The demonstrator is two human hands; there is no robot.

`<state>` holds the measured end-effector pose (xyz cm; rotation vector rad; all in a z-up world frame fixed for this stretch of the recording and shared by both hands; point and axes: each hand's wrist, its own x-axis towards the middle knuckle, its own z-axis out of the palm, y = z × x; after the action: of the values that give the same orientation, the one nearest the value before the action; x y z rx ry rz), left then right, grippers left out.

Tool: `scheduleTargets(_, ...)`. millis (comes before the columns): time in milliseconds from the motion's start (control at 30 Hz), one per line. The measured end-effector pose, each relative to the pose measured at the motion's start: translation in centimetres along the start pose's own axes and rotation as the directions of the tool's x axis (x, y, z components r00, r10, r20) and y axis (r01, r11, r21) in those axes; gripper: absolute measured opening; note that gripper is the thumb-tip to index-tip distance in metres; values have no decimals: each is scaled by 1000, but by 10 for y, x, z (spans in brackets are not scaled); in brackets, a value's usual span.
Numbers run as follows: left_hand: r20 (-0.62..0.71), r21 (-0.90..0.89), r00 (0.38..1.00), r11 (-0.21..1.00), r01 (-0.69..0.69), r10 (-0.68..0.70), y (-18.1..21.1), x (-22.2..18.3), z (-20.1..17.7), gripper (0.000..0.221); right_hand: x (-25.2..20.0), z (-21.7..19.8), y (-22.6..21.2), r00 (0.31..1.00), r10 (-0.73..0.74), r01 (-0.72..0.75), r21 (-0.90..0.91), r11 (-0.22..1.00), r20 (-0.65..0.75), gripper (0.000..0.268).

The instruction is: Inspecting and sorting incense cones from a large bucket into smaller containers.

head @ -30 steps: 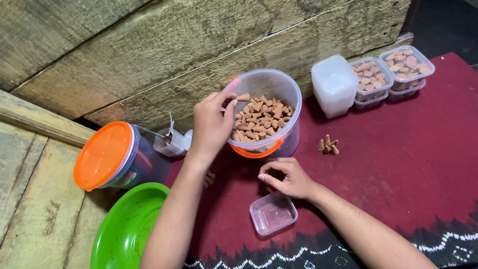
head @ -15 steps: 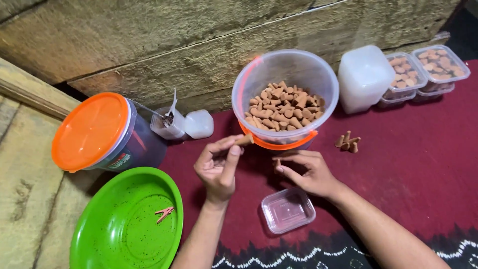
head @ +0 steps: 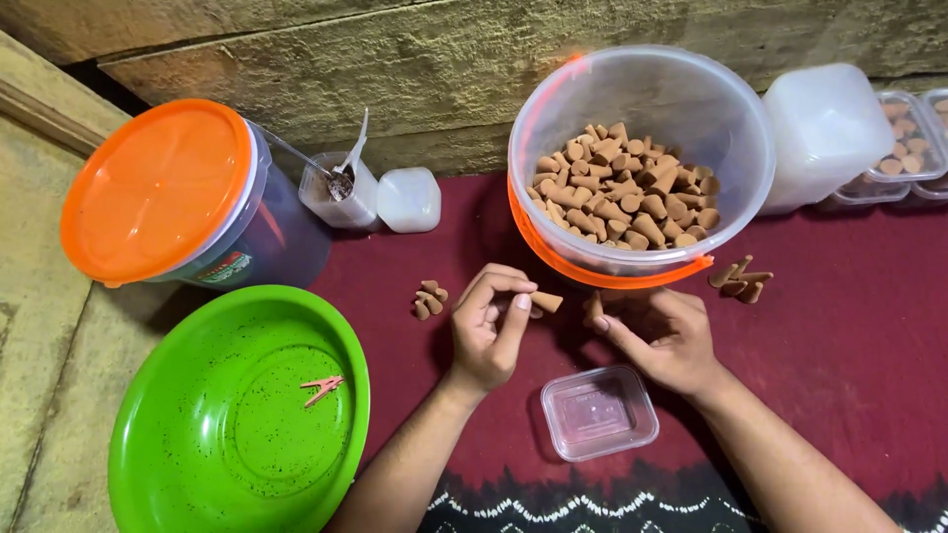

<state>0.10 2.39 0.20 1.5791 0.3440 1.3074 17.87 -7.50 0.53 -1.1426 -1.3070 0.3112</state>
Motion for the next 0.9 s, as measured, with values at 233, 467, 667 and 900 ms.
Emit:
scheduleTargets(233, 190, 222, 977, 973, 56, -100, -3, -4, 5, 15, -1, -3, -1, 1000, -8, 8, -93, 996, -3, 16)
scheduleTargets(467, 135, 30, 958, 967, 252, -254, -18, -15, 7, 30, -7, -1, 7, 999, -31, 33, -87, 996, 18, 11)
scheduleTargets(667, 108, -128, 905, 897, 422, -410, -23, -13, 4, 29, -12, -8, 16, 997, -28, 29, -11, 1000, 73, 13)
scheduleTargets(900, 110, -158, 882, 868, 471, -459, -24, -12, 4, 30, -13, -12, 20, 993, -31, 30, 8, 1000, 117, 15)
